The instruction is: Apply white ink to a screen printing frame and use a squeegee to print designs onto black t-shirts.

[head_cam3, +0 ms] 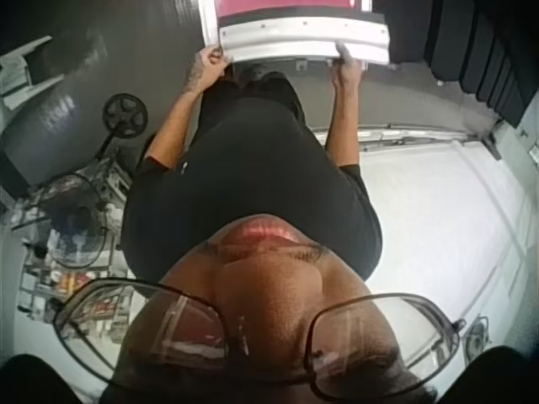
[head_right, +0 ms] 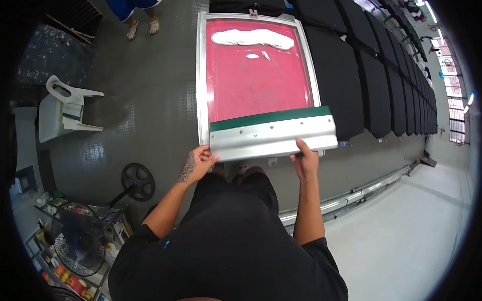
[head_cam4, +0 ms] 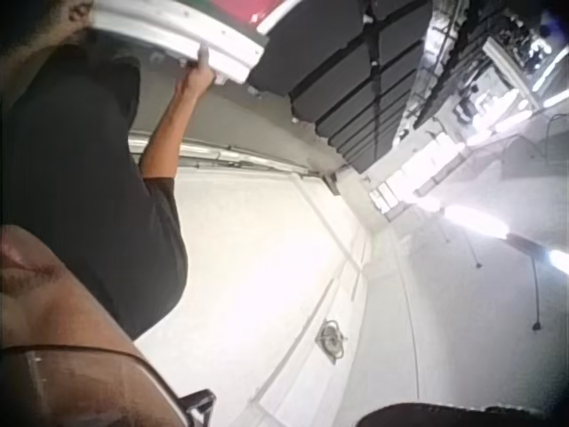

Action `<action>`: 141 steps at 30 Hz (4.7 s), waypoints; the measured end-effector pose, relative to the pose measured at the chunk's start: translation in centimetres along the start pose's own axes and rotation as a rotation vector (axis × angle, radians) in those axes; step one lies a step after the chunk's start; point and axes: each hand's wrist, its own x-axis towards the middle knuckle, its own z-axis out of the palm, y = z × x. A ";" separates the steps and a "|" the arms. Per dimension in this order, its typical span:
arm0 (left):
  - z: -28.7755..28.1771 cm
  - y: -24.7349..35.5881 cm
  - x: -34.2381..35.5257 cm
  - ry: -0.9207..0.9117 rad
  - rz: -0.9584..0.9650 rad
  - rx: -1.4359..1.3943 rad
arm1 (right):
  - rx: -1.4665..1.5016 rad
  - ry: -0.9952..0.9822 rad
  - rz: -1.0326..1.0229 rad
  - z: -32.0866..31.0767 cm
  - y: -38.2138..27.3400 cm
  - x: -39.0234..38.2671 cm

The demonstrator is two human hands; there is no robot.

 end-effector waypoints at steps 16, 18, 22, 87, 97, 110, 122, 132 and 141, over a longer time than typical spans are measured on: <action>9.9 11.9 5.5 -0.034 0.465 0.336 | -0.578 -0.393 -0.640 8.3 -19.1 8.4; 10.8 11.2 5.1 -0.147 0.268 0.315 | -0.716 -0.424 -0.645 9.0 -21.3 13.6; 13.8 8.5 3.2 -0.207 0.044 0.292 | -1.133 -0.496 -0.766 12.6 -24.4 25.1; 19.3 2.6 0.7 0.131 -0.195 0.058 | -1.551 -0.993 -0.908 21.8 -20.7 43.7; 22.5 2.0 1.9 0.148 -0.070 0.226 | -1.575 -0.967 -0.953 25.0 -20.3 43.0; 23.2 1.3 1.7 0.263 -0.092 0.115 | -1.581 -1.051 -0.919 24.8 -17.4 45.7; 23.0 0.6 1.8 0.286 -0.177 0.072 | -1.561 -1.025 -0.973 25.6 -20.8 49.4; 22.4 0.1 2.2 0.285 -0.178 0.079 | -1.623 -1.036 -0.943 25.7 -18.3 49.6; 21.6 -0.1 2.3 0.198 -0.205 0.147 | -1.637 -0.955 -1.029 21.0 -15.5 43.0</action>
